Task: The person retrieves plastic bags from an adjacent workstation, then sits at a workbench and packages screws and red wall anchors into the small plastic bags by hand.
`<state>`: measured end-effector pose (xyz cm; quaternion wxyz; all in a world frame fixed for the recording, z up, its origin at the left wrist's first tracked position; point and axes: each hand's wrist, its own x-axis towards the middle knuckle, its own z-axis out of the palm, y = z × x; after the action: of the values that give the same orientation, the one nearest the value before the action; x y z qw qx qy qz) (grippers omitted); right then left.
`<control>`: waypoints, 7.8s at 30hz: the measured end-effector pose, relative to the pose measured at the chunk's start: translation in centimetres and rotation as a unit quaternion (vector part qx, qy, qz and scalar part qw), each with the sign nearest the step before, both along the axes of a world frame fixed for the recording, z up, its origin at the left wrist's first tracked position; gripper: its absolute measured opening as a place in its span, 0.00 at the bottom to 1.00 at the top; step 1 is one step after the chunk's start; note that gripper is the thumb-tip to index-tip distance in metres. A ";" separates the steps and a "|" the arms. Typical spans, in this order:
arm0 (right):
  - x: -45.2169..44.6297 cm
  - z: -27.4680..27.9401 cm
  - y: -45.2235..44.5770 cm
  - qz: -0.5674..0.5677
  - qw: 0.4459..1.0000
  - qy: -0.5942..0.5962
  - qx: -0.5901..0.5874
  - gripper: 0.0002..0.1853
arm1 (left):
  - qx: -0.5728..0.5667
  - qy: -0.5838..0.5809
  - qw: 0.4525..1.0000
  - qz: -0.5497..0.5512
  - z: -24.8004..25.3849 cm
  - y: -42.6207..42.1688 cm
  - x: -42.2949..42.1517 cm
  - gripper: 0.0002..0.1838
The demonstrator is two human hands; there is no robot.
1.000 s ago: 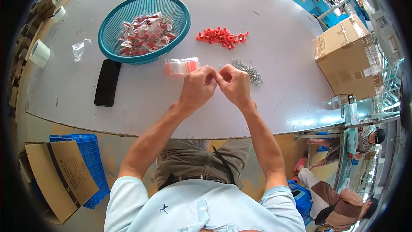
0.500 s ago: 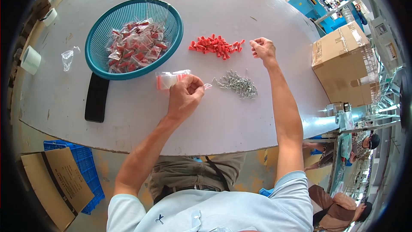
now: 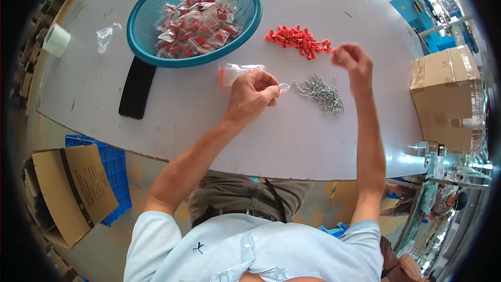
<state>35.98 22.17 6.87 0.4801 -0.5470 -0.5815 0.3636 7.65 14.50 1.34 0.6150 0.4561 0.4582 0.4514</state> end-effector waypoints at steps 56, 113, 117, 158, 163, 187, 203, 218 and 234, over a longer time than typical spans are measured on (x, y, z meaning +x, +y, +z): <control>-9.0 -6.1 -15.7 -0.055 0.979 -0.064 0.184 0.06 | 0.071 -0.039 0.979 -0.186 -0.9 -0.6 0.2 0.06; -15.6 8.3 -6.9 0.105 0.976 0.185 0.046 0.09 | 0.488 0.116 0.834 -0.230 -0.9 -4.6 1.1 0.08; -17.8 5.9 -3.9 0.104 0.985 0.139 -0.001 0.10 | 0.555 0.181 0.777 -0.235 -0.9 -5.4 0.2 0.06; -15.8 -8.1 -5.9 0.029 0.986 -0.103 -0.124 0.13 | 0.484 0.403 0.776 -0.017 -2.5 -2.2 -8.2 0.11; -15.3 -7.3 -6.6 0.053 0.983 0.030 -0.174 0.09 | 0.483 0.413 0.772 -0.012 -2.4 -2.0 -8.2 0.08; -14.1 -6.4 -7.5 0.096 0.966 0.131 -0.201 0.05 | 0.467 0.405 0.786 -0.025 -2.5 -0.6 -7.0 0.21; -13.4 -6.1 -7.2 0.120 0.954 0.130 -0.243 0.07 | 0.479 0.443 0.758 -0.025 -2.6 -1.0 -6.9 0.20; -12.9 -6.3 -8.0 0.087 0.962 0.098 -0.239 0.07 | 0.525 0.431 0.733 -0.038 -2.6 -1.1 -7.2 0.17; -10.4 -1.8 -15.3 0.024 0.994 -0.107 0.023 0.05 | 0.499 0.271 0.823 -0.011 2.0 -3.6 -3.6 0.16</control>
<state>25.55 6.82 5.11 0.4185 -0.5577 -0.6508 0.3006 4.03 10.94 3.33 0.1591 0.8100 0.3134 0.4694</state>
